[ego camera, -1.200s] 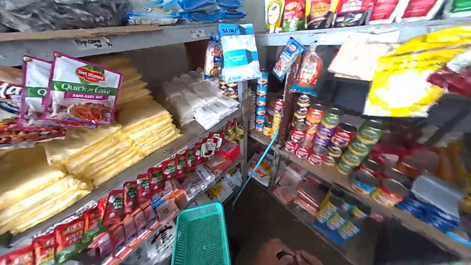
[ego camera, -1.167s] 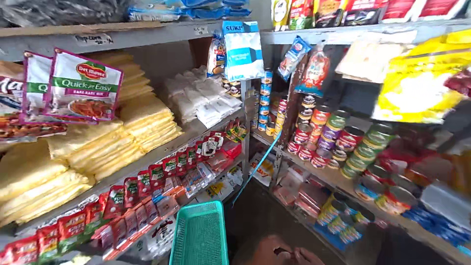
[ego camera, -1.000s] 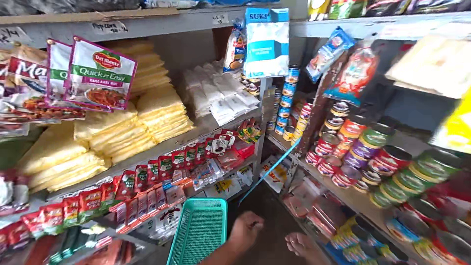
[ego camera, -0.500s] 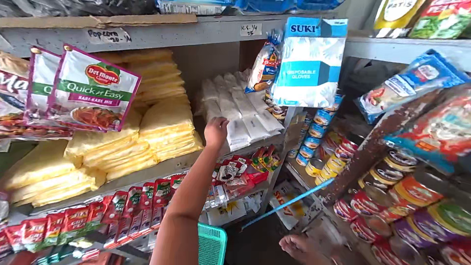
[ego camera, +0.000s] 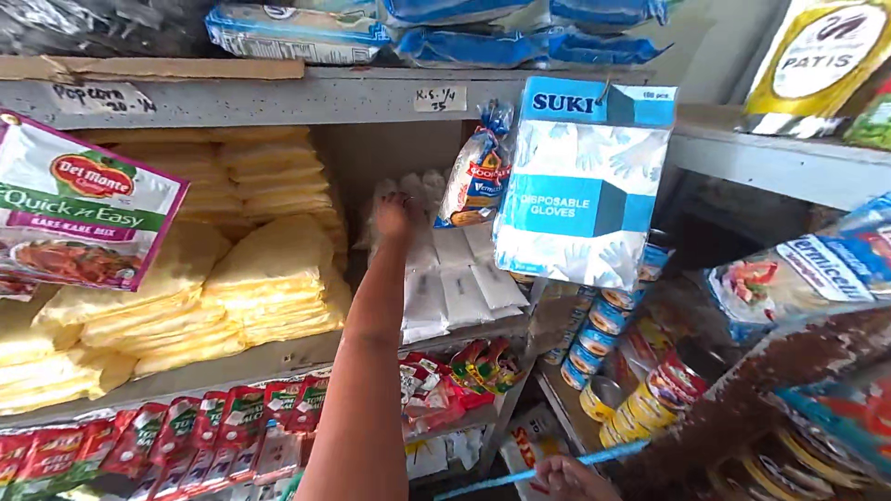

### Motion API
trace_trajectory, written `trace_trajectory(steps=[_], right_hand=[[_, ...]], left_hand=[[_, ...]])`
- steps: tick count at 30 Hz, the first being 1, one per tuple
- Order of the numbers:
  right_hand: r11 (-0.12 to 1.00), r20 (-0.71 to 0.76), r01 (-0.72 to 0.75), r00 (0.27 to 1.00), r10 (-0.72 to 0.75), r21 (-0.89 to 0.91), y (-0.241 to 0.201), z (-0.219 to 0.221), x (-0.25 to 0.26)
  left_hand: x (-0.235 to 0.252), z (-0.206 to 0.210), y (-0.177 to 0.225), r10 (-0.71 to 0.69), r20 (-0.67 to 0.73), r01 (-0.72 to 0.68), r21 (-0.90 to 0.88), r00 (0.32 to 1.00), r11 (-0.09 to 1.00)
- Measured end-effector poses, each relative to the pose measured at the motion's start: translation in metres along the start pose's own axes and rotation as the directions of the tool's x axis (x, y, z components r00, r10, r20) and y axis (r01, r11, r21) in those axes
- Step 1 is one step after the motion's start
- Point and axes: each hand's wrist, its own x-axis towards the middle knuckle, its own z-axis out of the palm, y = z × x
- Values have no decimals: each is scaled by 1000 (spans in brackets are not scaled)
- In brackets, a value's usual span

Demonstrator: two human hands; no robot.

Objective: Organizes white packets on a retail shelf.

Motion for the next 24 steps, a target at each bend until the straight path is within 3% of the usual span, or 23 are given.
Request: trace_trajectory(steps=[4, 10, 13, 15, 19, 21, 24], right_hand=[[1000, -51, -21, 999, 20, -11, -1, -21, 21], [1000, -85, -1, 996, 3, 24, -23, -24, 40], [996, -52, 93, 994, -94, -10, -47, -20, 62], [968, -6, 232, 972, -234, -99, -71, -17, 89], [808, 28, 501, 854, -519, -309, -167, 8, 158], [742, 5, 518, 822, -570, -426, -207, 29, 204], [677, 0, 337, 895, -446, -654, -244, 59, 278]], left_hand=[[3, 10, -1, -147, 217, 128, 98, 965, 987], [22, -14, -1, -106, 295, 88, 72, 950, 994], [26, -29, 0, -55, 213, 55, 7, 975, 998], [18, -39, 0, -6, 121, 18, -99, 993, 995], [-40, -56, -7, 67, -131, -109, -347, 989, 932], [-85, -58, -22, 101, -240, -188, -373, 965, 909], [-145, -51, -57, 87, -327, -226, -418, 941, 880]])
